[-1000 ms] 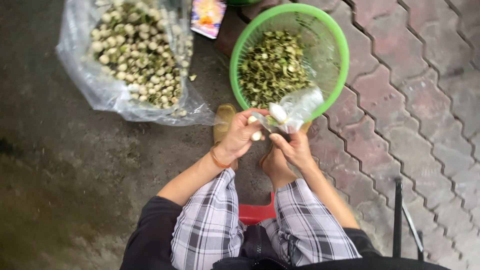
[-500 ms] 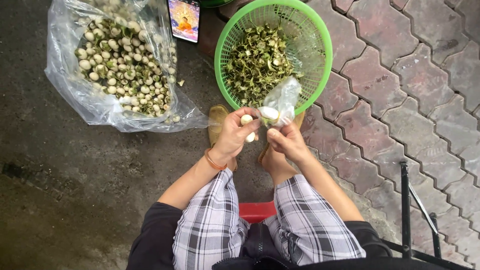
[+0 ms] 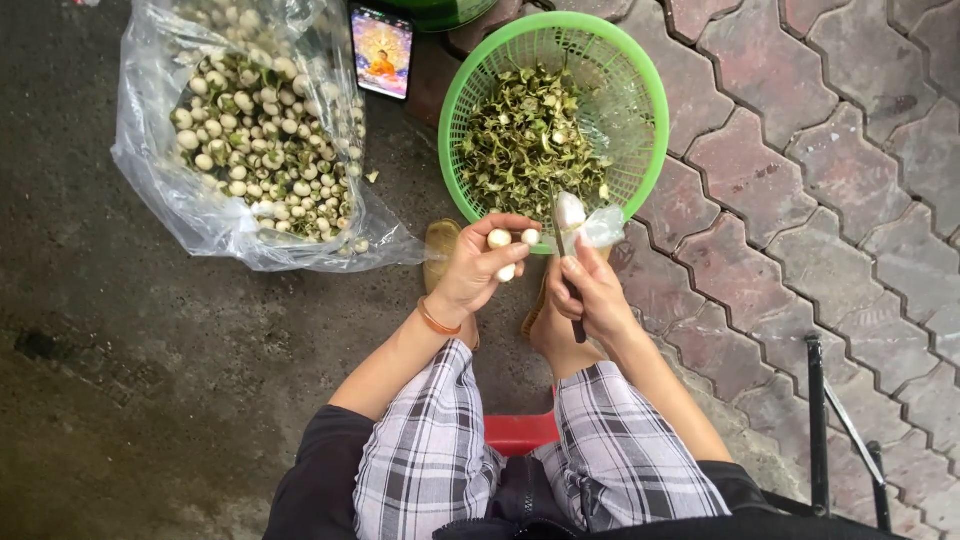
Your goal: Peeling small fruits with a knife, collecting them in a small plastic bag, and dumping them into a large bucket.
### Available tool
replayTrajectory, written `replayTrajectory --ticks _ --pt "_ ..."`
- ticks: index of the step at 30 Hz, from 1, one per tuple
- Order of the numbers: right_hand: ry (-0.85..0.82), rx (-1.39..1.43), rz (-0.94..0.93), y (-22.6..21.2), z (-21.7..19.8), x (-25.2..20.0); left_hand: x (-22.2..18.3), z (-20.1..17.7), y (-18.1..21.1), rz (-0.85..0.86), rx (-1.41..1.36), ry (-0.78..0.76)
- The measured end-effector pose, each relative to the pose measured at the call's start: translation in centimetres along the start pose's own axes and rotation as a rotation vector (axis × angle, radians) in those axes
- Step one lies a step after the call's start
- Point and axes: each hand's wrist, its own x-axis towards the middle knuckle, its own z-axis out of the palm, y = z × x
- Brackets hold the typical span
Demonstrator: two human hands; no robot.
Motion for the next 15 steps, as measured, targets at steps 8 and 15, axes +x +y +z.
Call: replayTrajectory --ticks 8,15 --pt "0.037 -0.211 0.038 -0.5 0.4 0.3 0.3 -2.6 0.4 -0.06 -0.225 -0.091" --pt "0.161 -0.318 -0.098 -0.6 1.9 1.7 0.9 -9.5 5.3 0.142 -0.16 0.142"
